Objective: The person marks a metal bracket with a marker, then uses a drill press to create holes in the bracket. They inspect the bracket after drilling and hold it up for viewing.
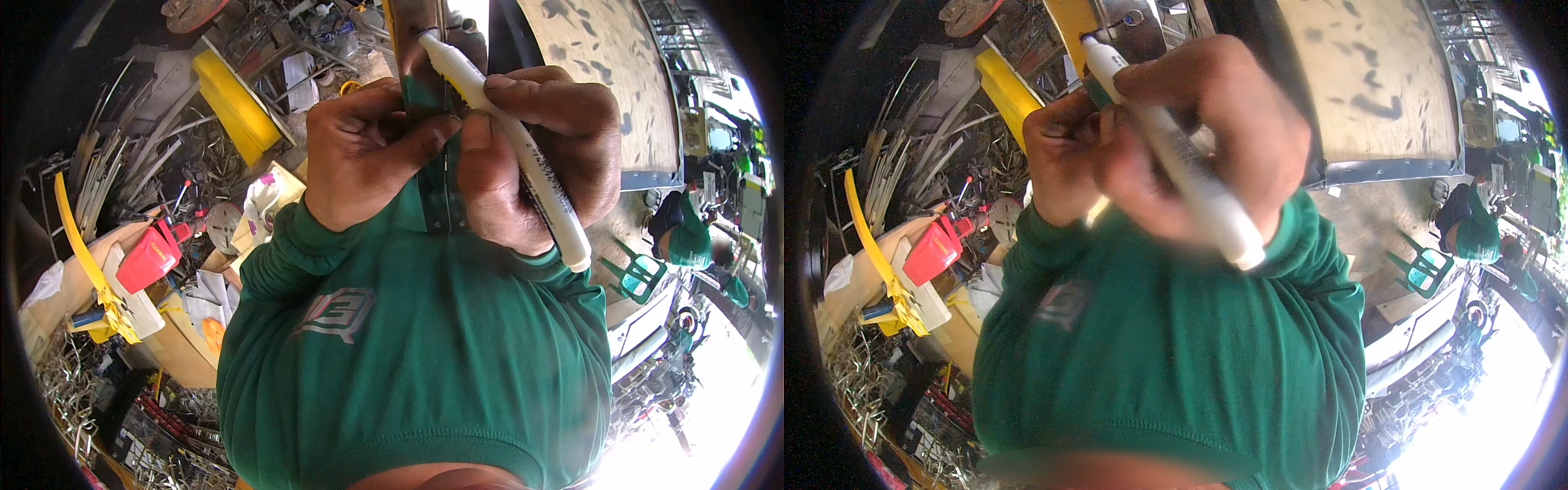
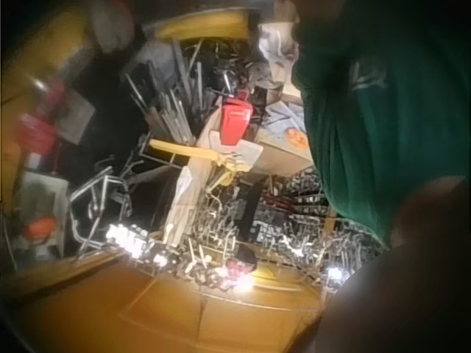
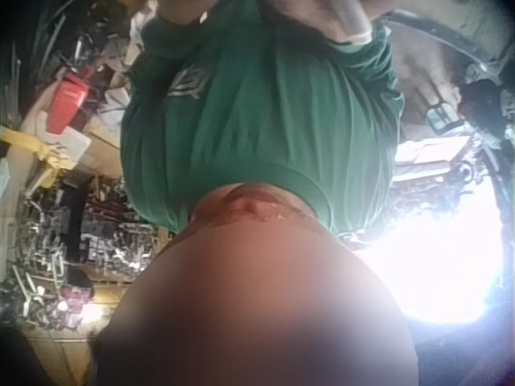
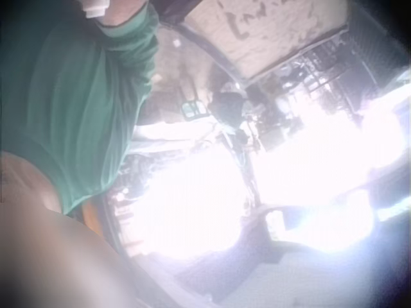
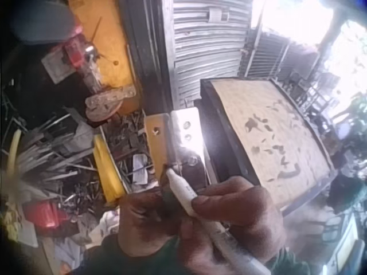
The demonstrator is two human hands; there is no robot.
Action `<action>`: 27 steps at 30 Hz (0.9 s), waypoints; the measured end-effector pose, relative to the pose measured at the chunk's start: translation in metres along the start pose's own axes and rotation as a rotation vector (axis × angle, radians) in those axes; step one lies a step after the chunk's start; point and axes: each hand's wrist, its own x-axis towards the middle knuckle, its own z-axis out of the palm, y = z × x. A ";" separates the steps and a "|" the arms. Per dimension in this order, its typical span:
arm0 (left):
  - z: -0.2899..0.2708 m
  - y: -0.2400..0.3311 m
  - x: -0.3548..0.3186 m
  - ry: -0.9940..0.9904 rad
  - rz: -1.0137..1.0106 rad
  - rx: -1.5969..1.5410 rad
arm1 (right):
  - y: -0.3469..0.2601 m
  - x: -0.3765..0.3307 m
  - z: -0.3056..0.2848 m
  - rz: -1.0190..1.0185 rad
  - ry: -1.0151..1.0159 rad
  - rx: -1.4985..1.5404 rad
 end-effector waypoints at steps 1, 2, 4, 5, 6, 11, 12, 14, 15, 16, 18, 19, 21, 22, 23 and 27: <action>0.000 0.000 0.000 0.012 0.001 -0.018 | 0.000 0.000 0.000 -0.025 0.001 0.007; 0.000 0.000 0.000 0.004 -0.011 0.023 | 0.000 0.000 0.000 -0.031 -0.001 -0.006; -0.001 0.002 -0.001 -0.017 -0.015 0.081 | 0.000 0.000 -0.001 -0.014 -0.012 -0.006; -0.001 0.002 -0.001 -0.014 -0.018 0.085 | 0.000 0.000 -0.001 0.009 -0.021 0.007; 0.000 0.002 -0.001 -0.012 -0.001 0.065 | 0.000 0.000 -0.001 0.010 -0.021 0.013; 0.002 0.002 -0.001 0.003 -0.003 0.038 | 0.001 0.000 -0.002 -0.034 -0.002 0.029; 0.001 0.002 -0.001 -0.010 -0.016 0.047 | 0.002 0.000 -0.003 -0.017 -0.010 0.027; 0.001 0.002 -0.001 -0.021 -0.014 0.051 | 0.002 -0.001 -0.004 -0.026 -0.031 0.015; 0.002 0.001 -0.001 -0.019 0.003 0.045 | 0.003 -0.001 -0.005 -0.020 -0.043 0.003; 0.002 0.000 0.000 -0.016 0.019 0.040 | 0.002 -0.001 -0.005 -0.009 -0.036 0.010; 0.002 -0.001 0.001 -0.023 0.028 0.052 | 0.003 -0.001 -0.005 -0.001 -0.016 0.018; 0.002 -0.001 0.000 -0.026 0.024 0.013 | 0.003 -0.001 -0.004 -0.006 -0.006 0.021; 0.002 -0.001 0.000 -0.030 0.036 0.020 | 0.004 -0.001 -0.004 0.001 0.011 0.010; 0.002 -0.001 0.000 -0.031 0.026 -0.034 | 0.006 0.000 -0.003 -0.043 -0.002 0.026; 0.002 -0.001 0.000 -0.024 0.014 0.013 | 0.005 0.000 -0.004 -0.030 -0.018 0.028; 0.002 -0.002 0.001 -0.025 -0.010 0.030 | 0.005 0.000 -0.005 0.014 -0.027 0.028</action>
